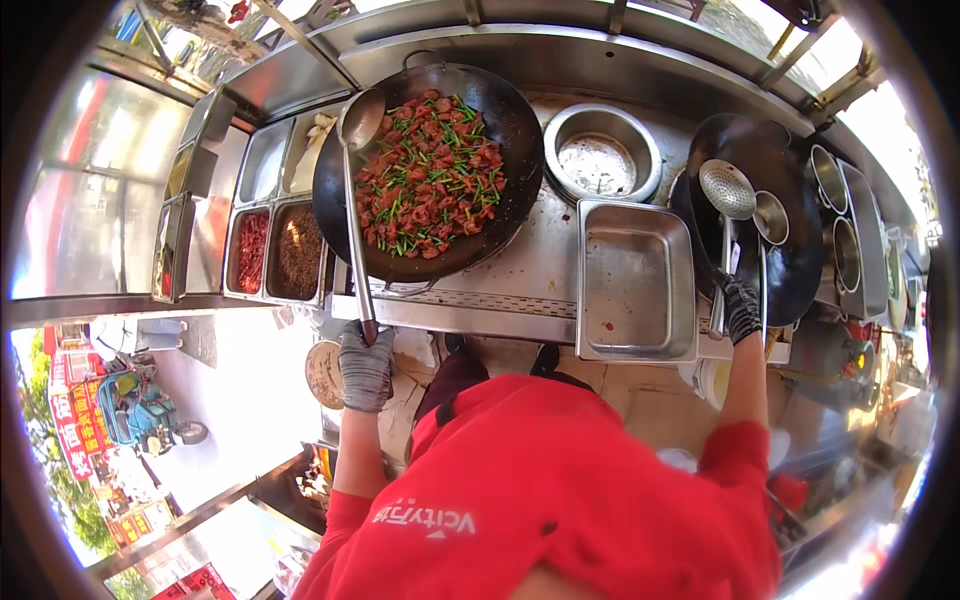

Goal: The person stir-fries green vegetables and sliced meat in a wok using a ladle and spatula. They add ingredients from nearby containers, continuously mix the contents, and transfer portions into a metal tray.

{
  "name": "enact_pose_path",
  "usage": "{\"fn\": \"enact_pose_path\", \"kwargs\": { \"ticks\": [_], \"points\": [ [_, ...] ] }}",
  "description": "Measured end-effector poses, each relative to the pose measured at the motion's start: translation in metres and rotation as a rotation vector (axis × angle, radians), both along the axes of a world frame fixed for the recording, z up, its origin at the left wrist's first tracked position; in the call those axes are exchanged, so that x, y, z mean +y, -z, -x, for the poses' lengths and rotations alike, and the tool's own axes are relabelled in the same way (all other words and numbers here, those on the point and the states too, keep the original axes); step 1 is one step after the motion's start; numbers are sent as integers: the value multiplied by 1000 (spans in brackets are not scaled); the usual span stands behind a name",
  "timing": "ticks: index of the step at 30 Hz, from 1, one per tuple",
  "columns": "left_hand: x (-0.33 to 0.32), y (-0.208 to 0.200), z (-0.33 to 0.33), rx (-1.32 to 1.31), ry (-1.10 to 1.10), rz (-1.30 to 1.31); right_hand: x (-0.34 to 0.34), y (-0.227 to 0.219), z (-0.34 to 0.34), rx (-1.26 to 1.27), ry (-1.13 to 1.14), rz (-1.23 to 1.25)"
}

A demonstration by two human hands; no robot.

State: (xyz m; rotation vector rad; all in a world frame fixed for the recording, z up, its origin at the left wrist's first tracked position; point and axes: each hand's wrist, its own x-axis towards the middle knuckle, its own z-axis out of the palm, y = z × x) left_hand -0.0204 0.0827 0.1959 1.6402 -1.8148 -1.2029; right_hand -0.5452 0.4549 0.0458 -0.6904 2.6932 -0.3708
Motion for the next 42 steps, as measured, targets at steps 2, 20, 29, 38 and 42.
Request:
{"fn": "enact_pose_path", "kwargs": {
  "ticks": [2,20,29,38,42],
  "points": [
    [4,-4,0,64,6,24,13,13,20,425,-179,-295],
    [-71,12,-53,-428,62,97,-17,-100,-132,136,427,560],
    [-195,68,-89,-191,215,159,-257,-208,-179,-248,-303,336],
    [-211,79,-101,-185,512,-180,-442,-132,-224,-216,-483,-496],
    [-190,62,-113,-269,521,-214,-490,-69,-263,49,-492,-157]
  ]
}}
